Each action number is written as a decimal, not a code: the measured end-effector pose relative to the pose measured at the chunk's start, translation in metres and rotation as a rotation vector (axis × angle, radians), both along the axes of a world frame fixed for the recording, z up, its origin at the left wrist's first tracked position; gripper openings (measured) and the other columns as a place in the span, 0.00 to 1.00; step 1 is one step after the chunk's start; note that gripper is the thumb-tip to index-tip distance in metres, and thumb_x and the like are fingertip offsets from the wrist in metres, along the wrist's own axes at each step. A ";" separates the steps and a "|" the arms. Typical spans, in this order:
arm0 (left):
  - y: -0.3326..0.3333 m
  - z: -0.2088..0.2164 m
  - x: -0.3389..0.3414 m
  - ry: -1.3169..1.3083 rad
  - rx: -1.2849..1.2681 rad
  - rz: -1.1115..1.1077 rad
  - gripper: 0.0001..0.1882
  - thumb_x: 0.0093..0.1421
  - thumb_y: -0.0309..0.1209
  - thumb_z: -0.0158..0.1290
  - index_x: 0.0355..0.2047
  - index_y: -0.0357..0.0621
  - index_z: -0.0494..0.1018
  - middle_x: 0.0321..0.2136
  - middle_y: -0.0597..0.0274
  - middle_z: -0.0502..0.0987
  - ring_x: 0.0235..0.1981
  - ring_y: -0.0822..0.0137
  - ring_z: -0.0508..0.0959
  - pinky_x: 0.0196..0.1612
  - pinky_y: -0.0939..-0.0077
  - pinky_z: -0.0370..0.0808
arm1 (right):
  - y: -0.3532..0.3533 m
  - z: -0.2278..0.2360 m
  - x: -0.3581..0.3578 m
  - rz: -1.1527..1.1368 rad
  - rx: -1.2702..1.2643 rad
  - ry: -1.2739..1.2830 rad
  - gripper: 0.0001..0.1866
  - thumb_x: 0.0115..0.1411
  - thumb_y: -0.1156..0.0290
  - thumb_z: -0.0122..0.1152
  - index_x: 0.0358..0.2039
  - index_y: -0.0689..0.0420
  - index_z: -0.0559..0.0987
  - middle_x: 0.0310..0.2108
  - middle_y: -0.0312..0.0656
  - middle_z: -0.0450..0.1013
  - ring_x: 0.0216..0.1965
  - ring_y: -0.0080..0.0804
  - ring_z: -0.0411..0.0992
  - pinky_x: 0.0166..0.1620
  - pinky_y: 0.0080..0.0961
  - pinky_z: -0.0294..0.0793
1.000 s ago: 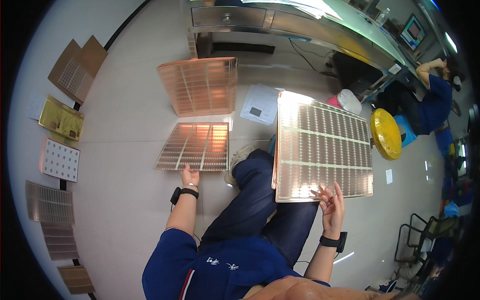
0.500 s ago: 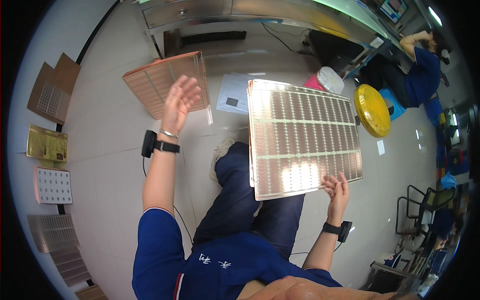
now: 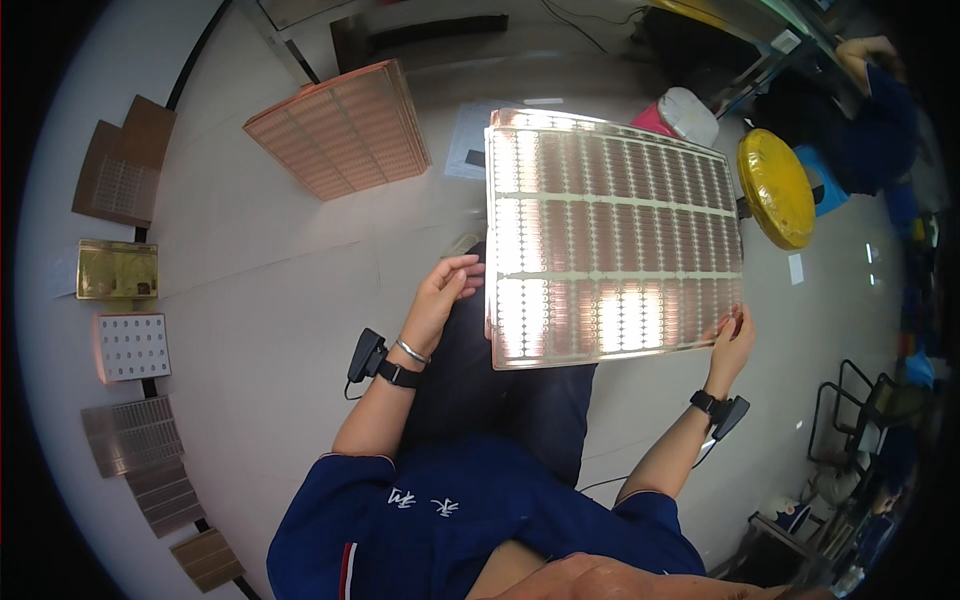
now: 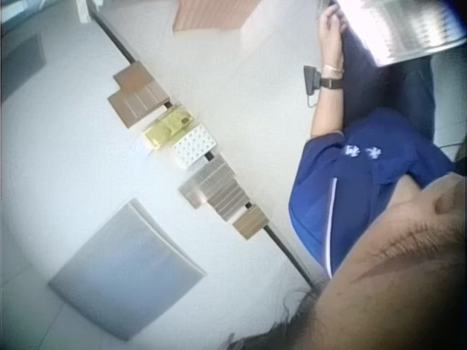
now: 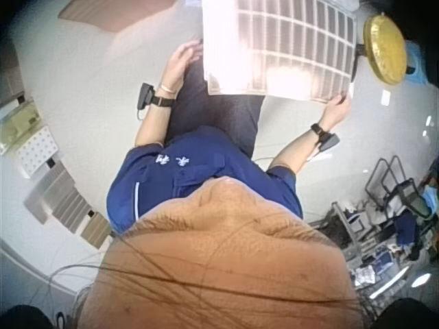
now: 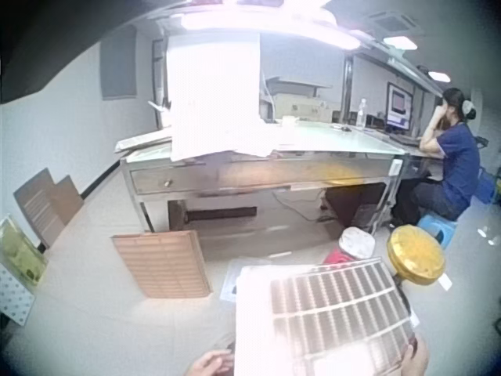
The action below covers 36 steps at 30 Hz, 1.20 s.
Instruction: Inspecting large metal mesh panels by holding them up and rotating them to check for defects.
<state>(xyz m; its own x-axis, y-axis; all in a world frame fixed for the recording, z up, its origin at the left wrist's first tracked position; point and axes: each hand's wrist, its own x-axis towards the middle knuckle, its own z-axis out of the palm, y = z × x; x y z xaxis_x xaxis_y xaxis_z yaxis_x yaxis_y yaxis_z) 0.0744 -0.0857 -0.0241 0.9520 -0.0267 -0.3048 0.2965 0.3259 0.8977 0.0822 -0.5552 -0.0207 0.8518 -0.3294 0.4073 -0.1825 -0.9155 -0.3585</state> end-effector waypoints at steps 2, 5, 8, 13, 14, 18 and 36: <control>-0.003 0.005 0.000 -0.004 0.065 0.002 0.16 0.64 0.33 0.40 0.48 0.38 0.65 0.43 0.57 0.72 0.43 0.69 0.72 0.46 0.78 0.68 | -0.002 0.000 0.001 0.001 -0.060 -0.026 0.18 0.57 0.73 0.49 0.48 0.61 0.69 0.45 0.50 0.68 0.45 0.46 0.67 0.50 0.35 0.63; -0.011 0.013 0.000 0.014 0.125 0.017 0.16 0.64 0.33 0.40 0.48 0.39 0.66 0.43 0.58 0.72 0.42 0.71 0.72 0.45 0.79 0.68 | 0.009 0.008 -0.001 -0.026 -0.064 0.000 0.17 0.57 0.72 0.49 0.48 0.60 0.70 0.44 0.49 0.69 0.45 0.47 0.67 0.50 0.36 0.63; -0.021 0.014 0.002 -0.007 0.154 0.028 0.16 0.64 0.32 0.41 0.49 0.38 0.66 0.42 0.59 0.72 0.40 0.73 0.72 0.44 0.81 0.68 | 0.022 0.016 -0.010 -0.025 -0.144 0.018 0.18 0.55 0.74 0.49 0.48 0.61 0.70 0.43 0.47 0.70 0.44 0.45 0.67 0.48 0.34 0.63; -0.032 0.018 0.003 -0.041 0.232 0.121 0.16 0.62 0.30 0.43 0.49 0.35 0.65 0.41 0.62 0.72 0.41 0.75 0.70 0.45 0.83 0.67 | 0.038 0.022 -0.029 -0.024 -0.077 0.079 0.17 0.56 0.74 0.48 0.47 0.59 0.71 0.42 0.46 0.71 0.42 0.43 0.66 0.46 0.34 0.63; -0.029 0.018 0.001 -0.039 0.163 0.145 0.16 0.62 0.30 0.44 0.49 0.36 0.65 0.42 0.61 0.71 0.42 0.74 0.70 0.46 0.82 0.67 | 0.037 0.022 -0.031 -0.024 -0.076 0.084 0.17 0.56 0.74 0.48 0.47 0.59 0.71 0.42 0.46 0.71 0.42 0.43 0.66 0.46 0.34 0.63; -0.008 0.025 -0.016 -0.008 0.101 0.120 0.15 0.61 0.28 0.46 0.48 0.35 0.65 0.41 0.61 0.71 0.42 0.74 0.70 0.47 0.81 0.67 | 0.032 0.033 -0.047 -0.025 0.208 -0.009 0.14 0.59 0.72 0.47 0.46 0.59 0.72 0.35 0.43 0.72 0.31 0.32 0.68 0.34 0.25 0.67; 0.021 0.037 -0.034 0.332 0.071 0.245 0.27 0.63 0.49 0.37 0.50 0.38 0.65 0.44 0.58 0.71 0.43 0.69 0.72 0.46 0.77 0.69 | 0.047 -0.025 -0.086 -0.144 1.770 0.054 0.22 0.63 0.57 0.43 0.46 0.64 0.70 0.40 0.42 0.71 0.38 0.28 0.71 0.41 0.23 0.72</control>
<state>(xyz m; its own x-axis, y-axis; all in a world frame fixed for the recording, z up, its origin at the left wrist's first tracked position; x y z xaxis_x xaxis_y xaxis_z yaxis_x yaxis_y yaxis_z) 0.0405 -0.0650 0.0128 0.7774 0.2208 -0.5890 0.4947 0.3637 0.7893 -0.0039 -0.5085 -0.0453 0.7786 -0.3681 -0.5082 -0.2625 0.5444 -0.7967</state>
